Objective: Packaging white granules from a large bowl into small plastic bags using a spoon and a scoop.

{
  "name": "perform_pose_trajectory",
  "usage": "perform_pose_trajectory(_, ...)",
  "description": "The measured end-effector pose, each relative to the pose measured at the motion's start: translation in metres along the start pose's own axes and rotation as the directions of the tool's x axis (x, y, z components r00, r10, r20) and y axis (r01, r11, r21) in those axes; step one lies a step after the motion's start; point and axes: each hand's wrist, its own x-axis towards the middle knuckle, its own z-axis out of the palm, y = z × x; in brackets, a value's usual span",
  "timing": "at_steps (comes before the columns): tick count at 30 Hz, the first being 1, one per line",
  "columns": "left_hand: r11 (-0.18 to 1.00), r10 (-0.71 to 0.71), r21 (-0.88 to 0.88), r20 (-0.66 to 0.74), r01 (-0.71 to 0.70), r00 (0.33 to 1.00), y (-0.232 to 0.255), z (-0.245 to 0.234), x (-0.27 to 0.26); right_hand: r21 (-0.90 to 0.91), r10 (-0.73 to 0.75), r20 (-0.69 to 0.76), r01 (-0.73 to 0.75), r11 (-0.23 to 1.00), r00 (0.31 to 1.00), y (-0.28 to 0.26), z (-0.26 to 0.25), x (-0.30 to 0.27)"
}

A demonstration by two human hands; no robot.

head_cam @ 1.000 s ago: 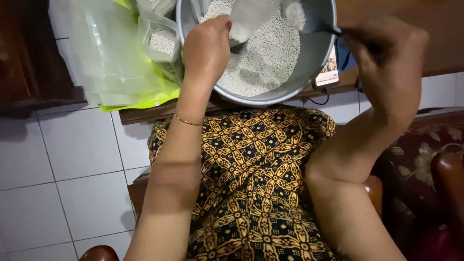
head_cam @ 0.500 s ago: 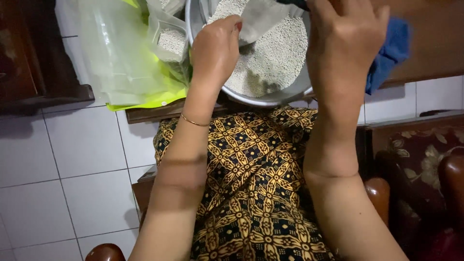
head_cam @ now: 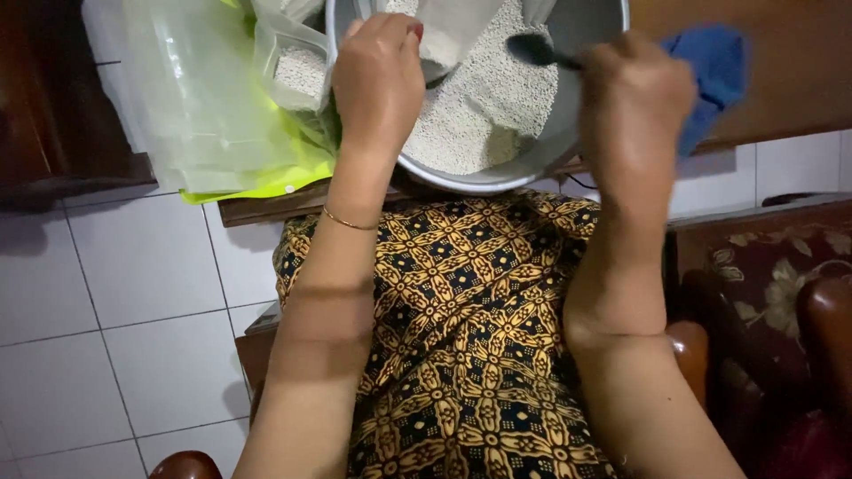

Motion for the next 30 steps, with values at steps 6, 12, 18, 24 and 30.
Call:
perform_pose_trajectory(6, 0.998, -0.038, -0.051, -0.02, 0.037, 0.999, 0.003, -0.003, 0.002, -0.179, -0.048, 0.201, 0.085, 0.98, 0.978, -0.014, 0.074, -0.005)
perform_pose_trajectory(12, 0.998, -0.029, -0.049, -0.004, 0.029, 1.0, 0.006, -0.008, 0.003, -0.115, -0.104, 0.212, 0.13, 0.985, 0.972, -0.009, 0.097, -0.009)
perform_pose_trajectory(18, 0.998, -0.008, -0.069, -0.019, 0.007, 1.0, 0.006, -0.008, 0.003, -0.016, -0.094, 0.277, 0.103, 0.995, 0.956, -0.008, 0.099, -0.004)
perform_pose_trajectory(24, 0.995, -0.018, -0.101, 0.008, 0.019, 1.0, 0.004, -0.007, 0.003, 0.12, -0.032, 0.553, -0.042, 0.992, 0.833, -0.016, 0.09, 0.009)
perform_pose_trajectory(30, 0.993, -0.064, -0.095, 0.047, 0.068, 0.997, 0.004, -0.008, 0.002, 0.261, -0.056, 0.6, -0.129, 0.957, 0.798, -0.016, 0.088, 0.013)
